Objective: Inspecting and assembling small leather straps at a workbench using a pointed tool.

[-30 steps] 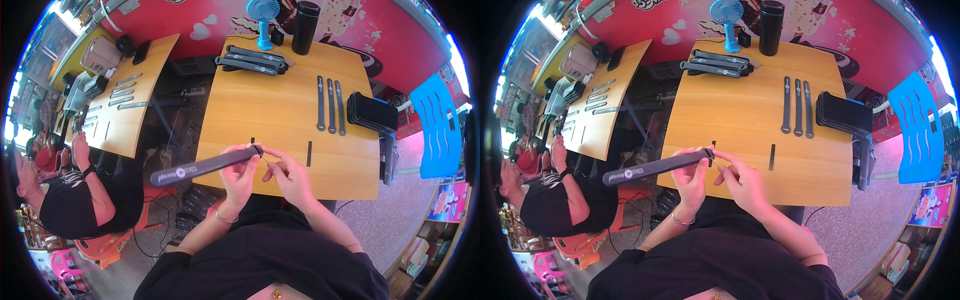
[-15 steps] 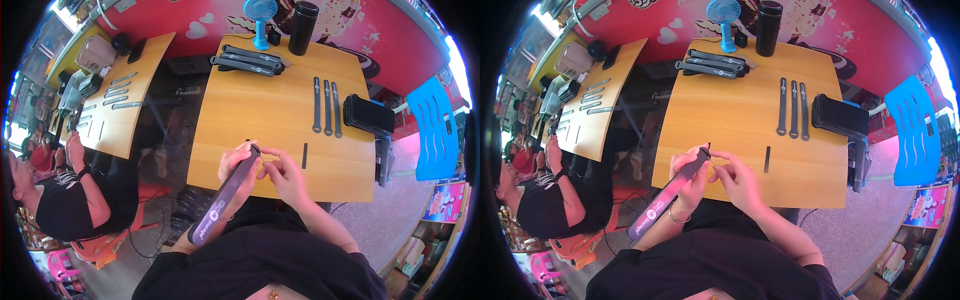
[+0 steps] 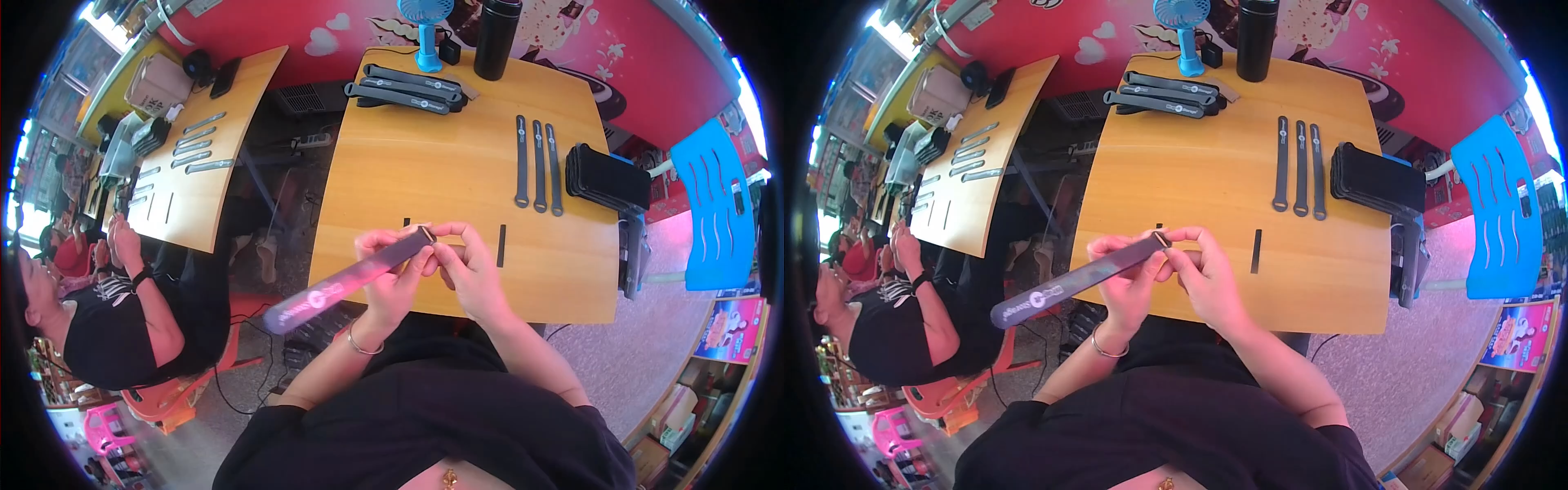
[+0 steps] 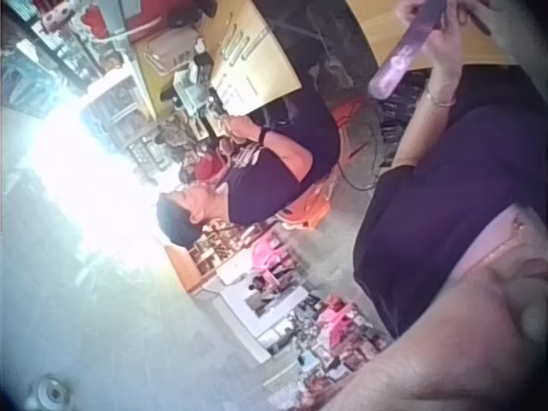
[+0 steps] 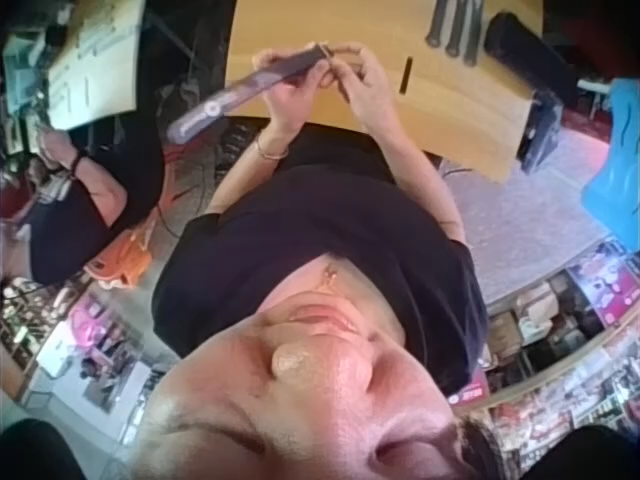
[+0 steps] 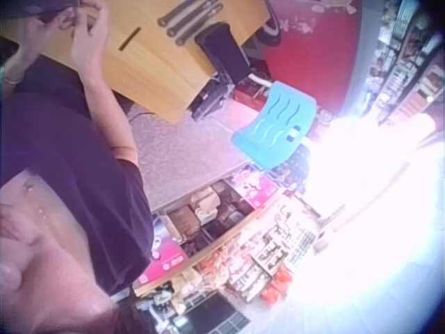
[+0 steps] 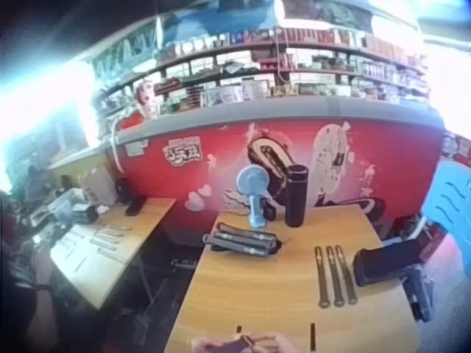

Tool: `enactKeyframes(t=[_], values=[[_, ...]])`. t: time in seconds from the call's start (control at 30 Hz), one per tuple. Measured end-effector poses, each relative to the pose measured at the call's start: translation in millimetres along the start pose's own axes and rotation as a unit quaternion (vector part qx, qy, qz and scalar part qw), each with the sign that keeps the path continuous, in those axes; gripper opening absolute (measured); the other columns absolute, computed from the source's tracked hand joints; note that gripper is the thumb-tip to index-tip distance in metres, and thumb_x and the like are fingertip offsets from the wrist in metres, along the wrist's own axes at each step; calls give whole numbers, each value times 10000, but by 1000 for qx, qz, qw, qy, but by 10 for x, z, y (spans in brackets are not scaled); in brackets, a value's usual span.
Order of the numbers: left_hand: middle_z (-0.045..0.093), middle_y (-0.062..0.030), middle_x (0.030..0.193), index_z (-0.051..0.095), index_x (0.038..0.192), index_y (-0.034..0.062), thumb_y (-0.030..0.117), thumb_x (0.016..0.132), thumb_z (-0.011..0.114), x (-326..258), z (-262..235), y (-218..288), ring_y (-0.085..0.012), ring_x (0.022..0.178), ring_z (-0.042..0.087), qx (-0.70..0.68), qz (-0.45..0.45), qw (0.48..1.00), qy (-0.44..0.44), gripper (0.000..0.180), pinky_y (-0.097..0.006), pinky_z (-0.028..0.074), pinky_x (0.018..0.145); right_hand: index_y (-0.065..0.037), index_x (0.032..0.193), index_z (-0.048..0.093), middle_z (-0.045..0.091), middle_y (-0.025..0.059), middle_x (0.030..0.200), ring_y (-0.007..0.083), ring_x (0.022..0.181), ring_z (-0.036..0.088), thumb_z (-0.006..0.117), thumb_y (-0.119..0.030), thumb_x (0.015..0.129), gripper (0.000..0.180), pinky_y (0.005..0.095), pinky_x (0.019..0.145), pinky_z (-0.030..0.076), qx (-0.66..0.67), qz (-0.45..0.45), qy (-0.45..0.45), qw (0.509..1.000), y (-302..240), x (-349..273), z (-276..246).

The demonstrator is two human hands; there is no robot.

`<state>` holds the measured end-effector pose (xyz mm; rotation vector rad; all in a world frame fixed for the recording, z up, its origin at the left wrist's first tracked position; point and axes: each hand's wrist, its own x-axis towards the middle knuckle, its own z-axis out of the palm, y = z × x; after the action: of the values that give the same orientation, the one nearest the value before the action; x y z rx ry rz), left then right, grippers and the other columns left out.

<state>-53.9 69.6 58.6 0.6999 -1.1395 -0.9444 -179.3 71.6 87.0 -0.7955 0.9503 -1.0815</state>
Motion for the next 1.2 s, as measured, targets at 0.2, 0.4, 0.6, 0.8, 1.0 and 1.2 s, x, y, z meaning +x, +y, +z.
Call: enactKeyframes(t=[0.2,0.4,0.6,0.8,1.0,1.2], values=[[587,-136,1035,367,1108,48,-13,863,611,119,-157,2,-233,964,627,-131,-205,970,-25,351,-376,539,838,-23,1015,548,670,96,750,137,703,669,559,-30,902,113,238,567,470,-319,-199,17,926,-31,-18,-62],[587,-99,972,428,1052,37,-19,844,635,168,-230,-22,-181,911,615,-161,-319,934,-29,299,-327,543,793,-8,994,566,670,114,767,199,716,682,571,-19,888,106,283,612,513,-342,-177,26,922,14,-41,-45],[561,-16,855,486,871,30,-37,808,672,130,-139,36,-74,821,564,-17,-280,958,-62,208,-221,478,717,22,1005,588,665,100,750,124,696,645,538,12,898,118,227,597,468,-354,-157,8,922,67,-62,-93],[570,-22,821,354,749,84,-29,795,680,215,-408,29,-81,788,571,24,-276,933,-229,348,-234,482,720,13,983,605,644,68,754,98,642,604,504,-10,917,122,223,577,451,-301,-38,-114,946,-72,14,-323],[609,-47,830,395,759,75,-42,810,652,147,-231,2,-101,833,609,-100,-317,940,-73,287,-234,501,721,20,932,604,638,60,741,97,645,612,554,15,891,65,221,591,474,-288,-92,-14,953,-15,-45,-112],[615,-49,811,407,747,71,-54,815,638,70,-210,-29,-122,805,642,-97,-337,931,-100,271,-239,520,713,-7,917,622,648,96,723,143,638,641,617,16,840,80,250,571,492,-458,-252,36,852,55,-26,-239]])
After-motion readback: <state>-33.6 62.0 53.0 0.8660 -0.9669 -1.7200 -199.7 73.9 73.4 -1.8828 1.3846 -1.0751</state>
